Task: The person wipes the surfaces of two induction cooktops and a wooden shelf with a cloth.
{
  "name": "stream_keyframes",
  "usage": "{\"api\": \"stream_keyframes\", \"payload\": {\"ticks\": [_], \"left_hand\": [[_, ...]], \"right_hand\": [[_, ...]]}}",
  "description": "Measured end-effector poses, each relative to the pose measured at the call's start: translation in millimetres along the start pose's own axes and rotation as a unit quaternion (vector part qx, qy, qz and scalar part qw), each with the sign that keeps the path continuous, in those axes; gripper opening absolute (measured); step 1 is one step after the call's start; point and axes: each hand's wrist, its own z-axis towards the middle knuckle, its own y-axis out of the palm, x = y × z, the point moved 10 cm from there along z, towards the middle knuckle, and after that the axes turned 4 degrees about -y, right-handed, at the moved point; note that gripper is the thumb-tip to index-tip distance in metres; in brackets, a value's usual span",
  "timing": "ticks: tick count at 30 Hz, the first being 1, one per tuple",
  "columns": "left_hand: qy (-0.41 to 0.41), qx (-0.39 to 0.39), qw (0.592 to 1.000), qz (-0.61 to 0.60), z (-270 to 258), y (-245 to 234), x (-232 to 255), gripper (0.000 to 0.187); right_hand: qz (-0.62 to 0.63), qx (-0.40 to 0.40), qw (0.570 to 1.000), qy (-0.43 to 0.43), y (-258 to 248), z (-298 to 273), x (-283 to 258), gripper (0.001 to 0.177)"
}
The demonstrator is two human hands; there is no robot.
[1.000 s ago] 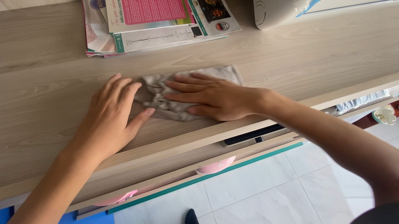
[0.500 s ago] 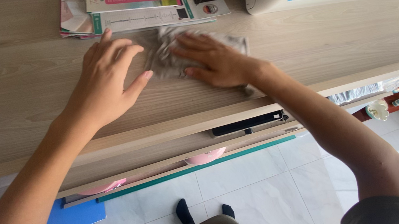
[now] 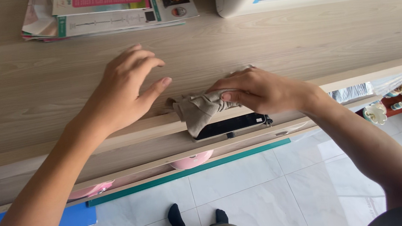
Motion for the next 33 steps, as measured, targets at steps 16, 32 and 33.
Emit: {"api": "stream_keyframes", "payload": {"ticks": [16,32,33], "left_hand": [[-0.020,0.010,0.999,0.046,28,66,58,0.043],[-0.057,0.026,0.995,0.072,46,85,79,0.038],[-0.069,0.027,0.995,0.070,46,83,78,0.036]], "right_hand": [[-0.300,0.353,0.866,-0.187,22,-83,53,0.041],[-0.311,0.414,0.836,-0.183,48,-105,78,0.055],[-0.311,0.415,0.835,-0.181,52,-95,66,0.055]]}}
